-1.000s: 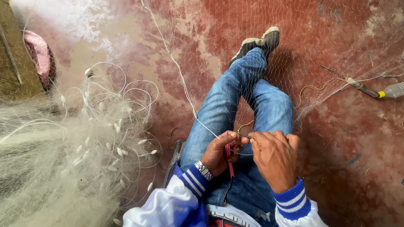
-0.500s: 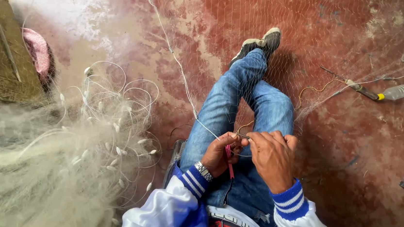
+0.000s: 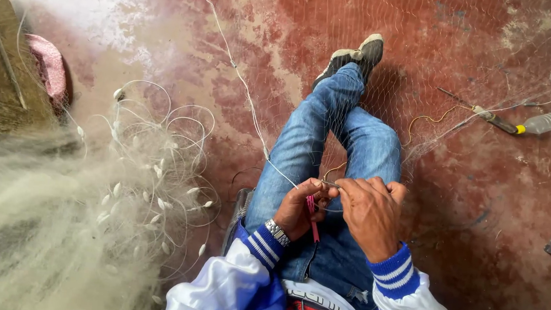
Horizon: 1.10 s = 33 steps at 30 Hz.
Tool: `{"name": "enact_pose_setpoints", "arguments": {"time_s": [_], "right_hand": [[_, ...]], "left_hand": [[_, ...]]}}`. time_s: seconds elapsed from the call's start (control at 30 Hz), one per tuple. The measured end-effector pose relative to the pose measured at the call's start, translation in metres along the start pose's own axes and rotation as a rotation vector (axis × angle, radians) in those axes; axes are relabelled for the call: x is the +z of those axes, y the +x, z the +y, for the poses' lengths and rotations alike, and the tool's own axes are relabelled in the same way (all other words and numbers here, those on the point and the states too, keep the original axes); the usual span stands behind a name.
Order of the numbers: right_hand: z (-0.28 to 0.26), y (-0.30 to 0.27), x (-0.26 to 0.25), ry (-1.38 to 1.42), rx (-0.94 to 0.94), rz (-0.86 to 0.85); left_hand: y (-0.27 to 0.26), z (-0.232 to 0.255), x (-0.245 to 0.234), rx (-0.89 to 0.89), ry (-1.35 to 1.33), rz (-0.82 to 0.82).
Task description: The person repairs a fishing net by cutting sections of the mesh and thread with scissors, then pulling the net by hand.
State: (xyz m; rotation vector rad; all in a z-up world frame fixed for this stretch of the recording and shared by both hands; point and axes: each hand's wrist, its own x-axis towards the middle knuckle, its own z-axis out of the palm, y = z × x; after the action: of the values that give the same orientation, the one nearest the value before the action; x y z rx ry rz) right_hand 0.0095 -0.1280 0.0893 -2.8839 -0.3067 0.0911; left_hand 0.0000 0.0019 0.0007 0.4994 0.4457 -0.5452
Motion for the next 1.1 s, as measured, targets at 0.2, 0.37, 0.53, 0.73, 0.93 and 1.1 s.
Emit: {"name": "enact_pose_setpoints", "arguments": {"time_s": [0.2, 0.37, 0.53, 0.73, 0.93, 1.1], "right_hand": [[0.0, -0.001, 0.001, -0.005, -0.034, 0.005], [0.005, -0.006, 0.012, -0.024, -0.047, 0.056], [0.008, -0.022, 0.013, 0.24, 0.12, 0.165], [0.022, -0.064, 0.059, 1.823, 0.621, -0.172], [0.03, -0.058, 0.061, 2.117, 0.554, 0.008], [0.063, -0.079, 0.066, 2.359, 0.658, 0.277]], "left_hand": [[0.0, 0.001, 0.002, -0.007, 0.018, 0.002], [-0.001, 0.002, 0.002, -0.007, 0.033, 0.004], [0.002, 0.0, -0.003, -0.005, 0.027, -0.004], [-0.002, 0.005, 0.003, -0.032, 0.028, -0.025], [0.005, -0.001, -0.004, -0.003, 0.018, -0.081], [0.016, -0.008, -0.02, 0.003, -0.044, -0.048]]}}
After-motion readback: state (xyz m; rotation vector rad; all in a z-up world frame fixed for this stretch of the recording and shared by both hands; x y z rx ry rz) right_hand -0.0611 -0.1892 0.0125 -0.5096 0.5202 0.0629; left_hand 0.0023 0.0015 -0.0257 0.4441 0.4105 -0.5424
